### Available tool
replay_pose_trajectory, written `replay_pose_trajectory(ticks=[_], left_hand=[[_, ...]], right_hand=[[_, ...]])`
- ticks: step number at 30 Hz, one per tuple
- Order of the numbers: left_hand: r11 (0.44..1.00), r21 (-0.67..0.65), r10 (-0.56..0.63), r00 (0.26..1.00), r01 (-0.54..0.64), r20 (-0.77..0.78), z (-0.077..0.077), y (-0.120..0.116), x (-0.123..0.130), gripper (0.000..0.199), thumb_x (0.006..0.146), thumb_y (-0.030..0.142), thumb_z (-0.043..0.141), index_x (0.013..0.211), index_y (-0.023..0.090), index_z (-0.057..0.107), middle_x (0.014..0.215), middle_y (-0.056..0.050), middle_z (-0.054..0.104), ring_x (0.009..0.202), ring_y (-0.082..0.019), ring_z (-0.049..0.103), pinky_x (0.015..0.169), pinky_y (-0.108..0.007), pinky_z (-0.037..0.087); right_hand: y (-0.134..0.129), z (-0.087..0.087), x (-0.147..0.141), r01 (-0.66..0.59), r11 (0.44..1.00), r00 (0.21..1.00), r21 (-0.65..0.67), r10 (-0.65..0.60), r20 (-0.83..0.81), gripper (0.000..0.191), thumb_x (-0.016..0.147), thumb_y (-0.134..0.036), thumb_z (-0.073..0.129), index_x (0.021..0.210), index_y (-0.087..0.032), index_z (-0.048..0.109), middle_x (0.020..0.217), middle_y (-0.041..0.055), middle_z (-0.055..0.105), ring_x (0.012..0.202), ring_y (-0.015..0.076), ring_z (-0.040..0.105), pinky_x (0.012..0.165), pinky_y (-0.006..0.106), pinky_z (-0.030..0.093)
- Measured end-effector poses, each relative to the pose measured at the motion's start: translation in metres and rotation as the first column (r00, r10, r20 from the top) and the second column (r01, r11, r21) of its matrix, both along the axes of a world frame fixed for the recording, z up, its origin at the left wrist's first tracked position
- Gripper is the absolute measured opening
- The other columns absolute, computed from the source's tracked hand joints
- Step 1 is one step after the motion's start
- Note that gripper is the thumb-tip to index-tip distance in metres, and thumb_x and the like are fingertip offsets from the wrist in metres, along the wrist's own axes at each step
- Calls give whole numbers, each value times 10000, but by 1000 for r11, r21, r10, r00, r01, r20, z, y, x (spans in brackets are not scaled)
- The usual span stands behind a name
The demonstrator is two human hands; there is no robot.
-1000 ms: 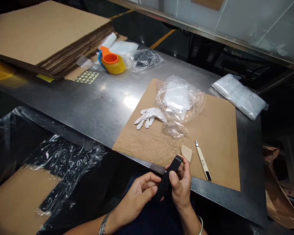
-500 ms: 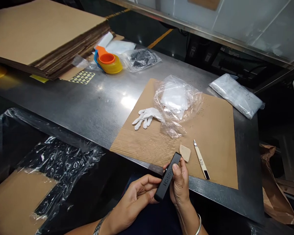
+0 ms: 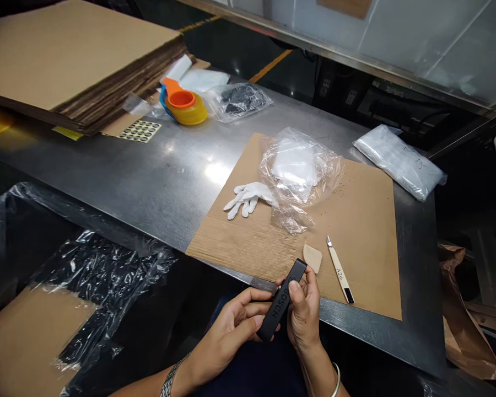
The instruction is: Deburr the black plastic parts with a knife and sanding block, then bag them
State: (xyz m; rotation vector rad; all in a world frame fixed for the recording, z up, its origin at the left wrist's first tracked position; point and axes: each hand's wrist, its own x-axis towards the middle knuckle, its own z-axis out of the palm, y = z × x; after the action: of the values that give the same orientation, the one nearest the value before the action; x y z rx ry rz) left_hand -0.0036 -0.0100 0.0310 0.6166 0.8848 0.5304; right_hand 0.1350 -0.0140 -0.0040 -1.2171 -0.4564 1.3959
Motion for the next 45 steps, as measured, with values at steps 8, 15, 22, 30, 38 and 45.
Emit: replay_pose_trajectory(ticks=[8, 15, 22, 30, 38, 45], left_hand=[[999, -46, 6, 1000, -5, 13, 2, 2, 1, 424, 717, 338, 607, 1074, 108, 589, 977, -129, 647, 933, -254, 568, 786, -377, 448], [998, -52, 45, 999, -44, 3, -3, 1, 2, 463, 676, 389, 654, 1054, 121, 636, 825, -90, 667, 788, -213, 590, 725, -345, 457], [995, -64, 72, 997, -72, -9, -13, -4, 2, 458, 677, 394, 657, 1041, 116, 640, 792, -85, 663, 744, -192, 586, 701, -323, 455], [989, -87, 120, 992, -123, -35, -11, -4, 4, 434, 682, 379, 669, 1014, 101, 646, 809, -94, 664, 725, -180, 586, 695, -313, 452], [984, -135, 122, 992, -119, 15, -4, -2, 6, 407, 751, 421, 602, 1005, 109, 658, 835, -104, 665, 771, -192, 594, 703, -327, 469], [989, -105, 105, 994, -101, 30, -6, -2, 4, 372, 770, 402, 588, 1021, 136, 657, 843, -93, 670, 786, -188, 599, 705, -308, 461]], right_hand=[[-8, -8, 3, -12, 998, 986, 66, 1, 165, 479, 739, -396, 621, 1140, -232, 417, 816, 23, 616, 679, 148, 547, 547, 241, 473], [-9, -4, 2, -27, 996, 975, 79, 9, 224, 460, 744, -393, 610, 1132, -234, 421, 818, 23, 602, 646, 145, 535, 519, 236, 463], [-8, -3, 1, -19, 995, 959, 94, -8, 282, 485, 729, -397, 620, 1137, -231, 417, 811, 25, 608, 687, 161, 549, 556, 254, 473], [-8, -3, 1, -40, 995, 943, 94, 6, 333, 503, 727, -397, 630, 1152, -235, 414, 819, 19, 612, 686, 155, 555, 562, 248, 466], [-1, -3, 0, 1, 1000, 993, 4, -1, 122, 402, 735, -412, 619, 1054, -225, 461, 747, 0, 621, 568, 121, 529, 517, 225, 431], [3, 1, -1, -5, 999, 1000, -44, 6, 27, 355, 730, -423, 618, 986, -222, 477, 717, -3, 627, 580, 134, 568, 503, 224, 441]])
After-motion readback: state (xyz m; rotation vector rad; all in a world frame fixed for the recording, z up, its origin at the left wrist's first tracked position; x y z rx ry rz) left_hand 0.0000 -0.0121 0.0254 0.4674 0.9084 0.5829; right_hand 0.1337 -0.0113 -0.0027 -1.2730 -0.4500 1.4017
